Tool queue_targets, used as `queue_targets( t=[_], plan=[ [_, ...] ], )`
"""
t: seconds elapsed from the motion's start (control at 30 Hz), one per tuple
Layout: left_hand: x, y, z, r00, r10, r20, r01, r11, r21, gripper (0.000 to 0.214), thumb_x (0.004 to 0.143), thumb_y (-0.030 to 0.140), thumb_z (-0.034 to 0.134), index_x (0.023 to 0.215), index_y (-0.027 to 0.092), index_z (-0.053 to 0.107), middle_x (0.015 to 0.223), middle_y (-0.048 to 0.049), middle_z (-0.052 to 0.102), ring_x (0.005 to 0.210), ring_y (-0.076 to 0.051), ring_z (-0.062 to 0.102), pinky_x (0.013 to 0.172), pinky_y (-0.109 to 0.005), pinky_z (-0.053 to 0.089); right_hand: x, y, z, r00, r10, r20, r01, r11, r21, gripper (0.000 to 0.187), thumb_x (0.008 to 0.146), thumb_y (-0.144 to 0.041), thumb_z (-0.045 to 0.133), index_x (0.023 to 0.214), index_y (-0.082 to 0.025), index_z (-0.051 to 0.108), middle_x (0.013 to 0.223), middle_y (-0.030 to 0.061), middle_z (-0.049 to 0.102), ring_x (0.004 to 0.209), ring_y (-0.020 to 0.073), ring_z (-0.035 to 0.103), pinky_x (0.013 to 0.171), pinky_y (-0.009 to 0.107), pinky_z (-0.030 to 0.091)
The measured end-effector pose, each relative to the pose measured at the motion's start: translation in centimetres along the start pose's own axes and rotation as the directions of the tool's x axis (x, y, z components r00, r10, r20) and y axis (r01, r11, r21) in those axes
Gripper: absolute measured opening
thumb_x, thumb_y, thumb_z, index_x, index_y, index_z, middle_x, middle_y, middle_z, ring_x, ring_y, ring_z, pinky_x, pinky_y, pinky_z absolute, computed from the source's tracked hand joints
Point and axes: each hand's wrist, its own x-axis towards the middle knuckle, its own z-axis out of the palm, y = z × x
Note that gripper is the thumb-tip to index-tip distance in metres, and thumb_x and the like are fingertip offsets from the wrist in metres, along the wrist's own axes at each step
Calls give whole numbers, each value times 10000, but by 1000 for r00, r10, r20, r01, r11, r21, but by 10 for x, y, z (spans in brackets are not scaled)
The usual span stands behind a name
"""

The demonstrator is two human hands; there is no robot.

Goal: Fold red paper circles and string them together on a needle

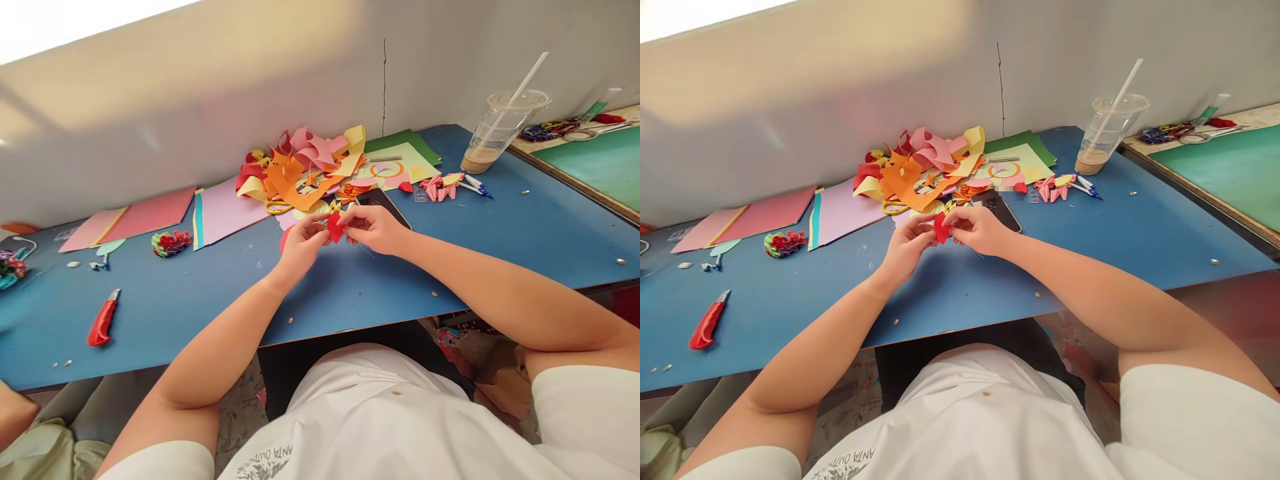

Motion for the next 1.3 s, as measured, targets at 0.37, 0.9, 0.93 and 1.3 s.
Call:
queue_targets(
  t=[0.37, 0.9, 0.93, 1.3],
  plan=[
    [-3, 2, -3, 996, 90, -21, -89, 996, 19, 404, 852, 484, 945, 1128, 245, 770, 938, -22, 871, 869, -190, 819, 845, -358, 674, -4, -7, 3, 996, -49, -72, 43, 996, -78, 232, 867, -442, 901, 913, -222, 841, 892, 66, 850, 769, 206, 728, 750, 387, 626],
    [-6, 0, 0, 962, 258, 89, -273, 922, 274, 272, 828, 310, 837, 1086, 232, 802, 905, -12, 862, 805, -158, 775, 785, -307, 634, -2, -3, 2, 990, 20, -137, -25, 999, -31, 507, 720, -444, 1016, 1109, -248, 757, 1042, 77, 886, 1032, 303, 861, 977, 491, 673],
    [-7, 1, 0, 958, 270, 95, -286, 912, 295, 283, 827, 298, 822, 1101, 237, 798, 892, -3, 855, 792, -152, 765, 786, -306, 631, -2, -3, 2, 992, 4, -125, -11, 999, -52, 473, 740, -450, 1017, 1093, -245, 777, 1045, 81, 894, 1029, 305, 865, 1004, 506, 673],
    [-3, 2, 0, 982, 139, 128, -178, 911, 373, 172, 738, 367, 728, 803, 210, 758, 717, 5, 692, 667, -142, 560, 640, -303, 476, -4, 3, 7, 998, -4, -63, -4, 992, -126, 299, 855, -494, 945, 972, -226, 881, 1032, 95, 906, 975, 283, 814, 964, 473, 682]
  ],
)
